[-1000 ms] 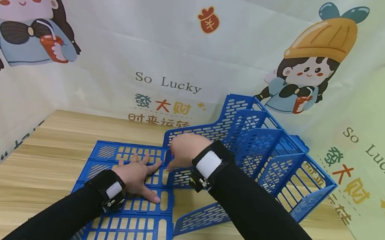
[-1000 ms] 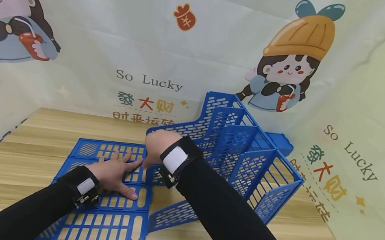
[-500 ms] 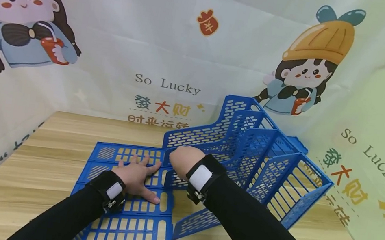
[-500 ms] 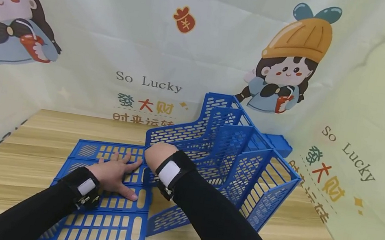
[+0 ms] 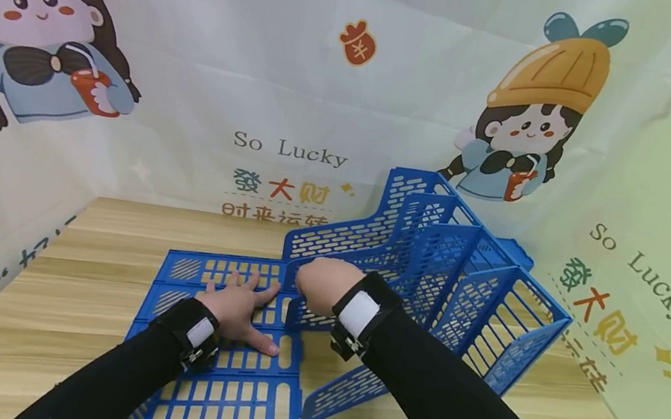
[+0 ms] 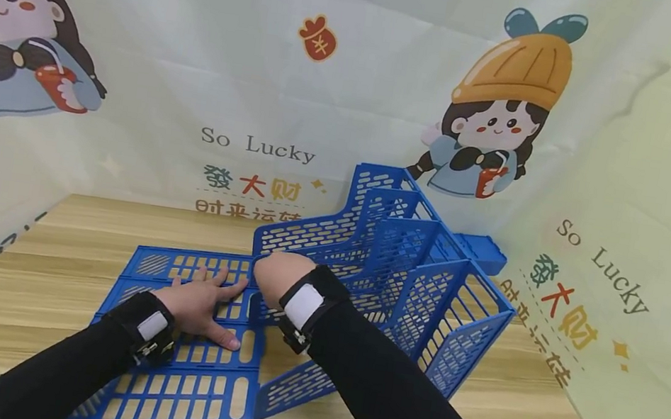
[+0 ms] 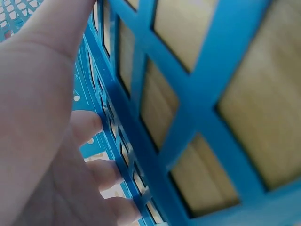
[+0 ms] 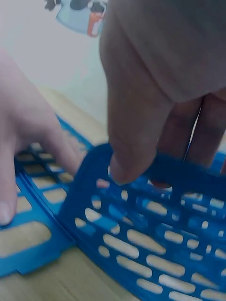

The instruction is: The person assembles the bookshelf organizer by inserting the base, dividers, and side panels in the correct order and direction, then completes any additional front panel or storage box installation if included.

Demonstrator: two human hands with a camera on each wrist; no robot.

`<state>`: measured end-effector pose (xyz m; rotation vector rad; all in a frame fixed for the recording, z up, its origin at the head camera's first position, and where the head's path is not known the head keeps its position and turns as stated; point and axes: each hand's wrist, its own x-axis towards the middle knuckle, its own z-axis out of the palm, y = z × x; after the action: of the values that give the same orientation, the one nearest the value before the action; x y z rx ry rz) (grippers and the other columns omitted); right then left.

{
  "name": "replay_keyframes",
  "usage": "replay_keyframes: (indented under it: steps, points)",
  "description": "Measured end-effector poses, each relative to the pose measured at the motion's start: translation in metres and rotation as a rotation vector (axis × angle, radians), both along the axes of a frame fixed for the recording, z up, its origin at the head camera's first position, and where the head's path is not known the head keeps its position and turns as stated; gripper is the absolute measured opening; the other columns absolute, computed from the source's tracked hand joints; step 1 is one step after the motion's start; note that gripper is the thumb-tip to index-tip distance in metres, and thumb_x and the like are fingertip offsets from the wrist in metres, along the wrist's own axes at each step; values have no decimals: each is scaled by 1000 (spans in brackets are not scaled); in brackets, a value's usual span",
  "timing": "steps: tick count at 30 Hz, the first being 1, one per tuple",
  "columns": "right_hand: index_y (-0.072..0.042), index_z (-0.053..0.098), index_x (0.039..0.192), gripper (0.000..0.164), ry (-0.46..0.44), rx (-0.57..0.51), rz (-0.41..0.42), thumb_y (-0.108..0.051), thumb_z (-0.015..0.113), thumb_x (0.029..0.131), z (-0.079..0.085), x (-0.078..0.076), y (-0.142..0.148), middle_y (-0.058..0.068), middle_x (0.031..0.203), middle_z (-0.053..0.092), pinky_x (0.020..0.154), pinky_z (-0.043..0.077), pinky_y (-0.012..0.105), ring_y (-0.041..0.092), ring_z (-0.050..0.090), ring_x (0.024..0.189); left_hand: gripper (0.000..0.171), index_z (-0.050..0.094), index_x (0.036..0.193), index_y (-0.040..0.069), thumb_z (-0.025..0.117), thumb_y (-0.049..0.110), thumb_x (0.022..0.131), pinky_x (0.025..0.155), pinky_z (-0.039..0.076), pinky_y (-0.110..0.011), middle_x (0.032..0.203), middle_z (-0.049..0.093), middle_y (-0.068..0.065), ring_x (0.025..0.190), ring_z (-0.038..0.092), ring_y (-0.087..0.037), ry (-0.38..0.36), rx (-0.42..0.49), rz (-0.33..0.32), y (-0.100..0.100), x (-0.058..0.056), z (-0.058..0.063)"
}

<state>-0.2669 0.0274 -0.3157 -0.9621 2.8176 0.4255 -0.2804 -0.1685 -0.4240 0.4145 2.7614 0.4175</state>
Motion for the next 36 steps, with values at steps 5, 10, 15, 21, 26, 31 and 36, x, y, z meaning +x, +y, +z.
replay_keyframes:
  steps: [5, 10, 15, 21, 26, 31, 36]
  points:
    - [-16, 80, 130, 25, 9, -89, 20, -25, 73, 108, 18, 13, 2, 2, 125, 82, 99, 65, 38, 19, 78, 112, 128, 26, 176, 29, 88, 78, 75, 124, 2, -88, 184, 7, -24, 166, -1, -61, -7, 9, 10, 0, -5, -1]
    - [-14, 81, 125, 25, -28, -188, 46, -30, 72, 109, 39, 40, 14, 3, 118, 83, 95, 65, 39, 19, 78, 102, 133, 24, 177, 31, 86, 83, 72, 123, 1, -89, 184, 5, -24, 166, -3, -62, -12, -1, -1, 1, -12, -3]
    - [-14, 82, 124, 32, -142, -190, 52, -38, 79, 103, 36, 66, 37, 1, 117, 84, 92, 66, 36, 16, 79, 99, 134, 23, 177, 32, 84, 86, 70, 123, 2, -90, 184, 5, -24, 166, -3, -62, -4, -8, -5, 2, -12, 2]
    - [-16, 86, 111, 23, -290, -154, 76, -29, 91, 92, 14, 78, 57, -4, 105, 83, 83, 62, 28, 9, 73, 88, 127, 24, 177, 27, 86, 78, 78, 126, 3, -87, 184, 5, -24, 167, -1, -60, -25, -10, 7, 3, -2, 11]
    - [-19, 89, 95, 2, -311, -166, 117, -19, 87, 94, 6, 76, 58, -9, 92, 83, 74, 60, 22, 2, 70, 76, 132, 22, 177, 31, 84, 84, 74, 125, 1, -87, 185, 2, -23, 167, -4, -59, -23, 0, 4, 0, -10, 2]
    - [-20, 88, 90, 5, -294, -155, 118, -16, 88, 93, 5, 76, 56, -9, 89, 83, 71, 60, 23, 3, 70, 72, 131, 21, 177, 32, 85, 82, 75, 126, 2, -87, 185, 1, -20, 167, -5, -58, -17, -5, 9, 0, -11, 1]
    - [-19, 87, 86, 9, -276, -158, 136, -13, 85, 93, 1, 77, 58, -9, 83, 81, 68, 58, 21, 2, 66, 67, 126, 24, 177, 30, 87, 76, 78, 126, 4, -87, 185, 4, -22, 167, -2, -58, -11, -3, 9, 0, -10, 2]
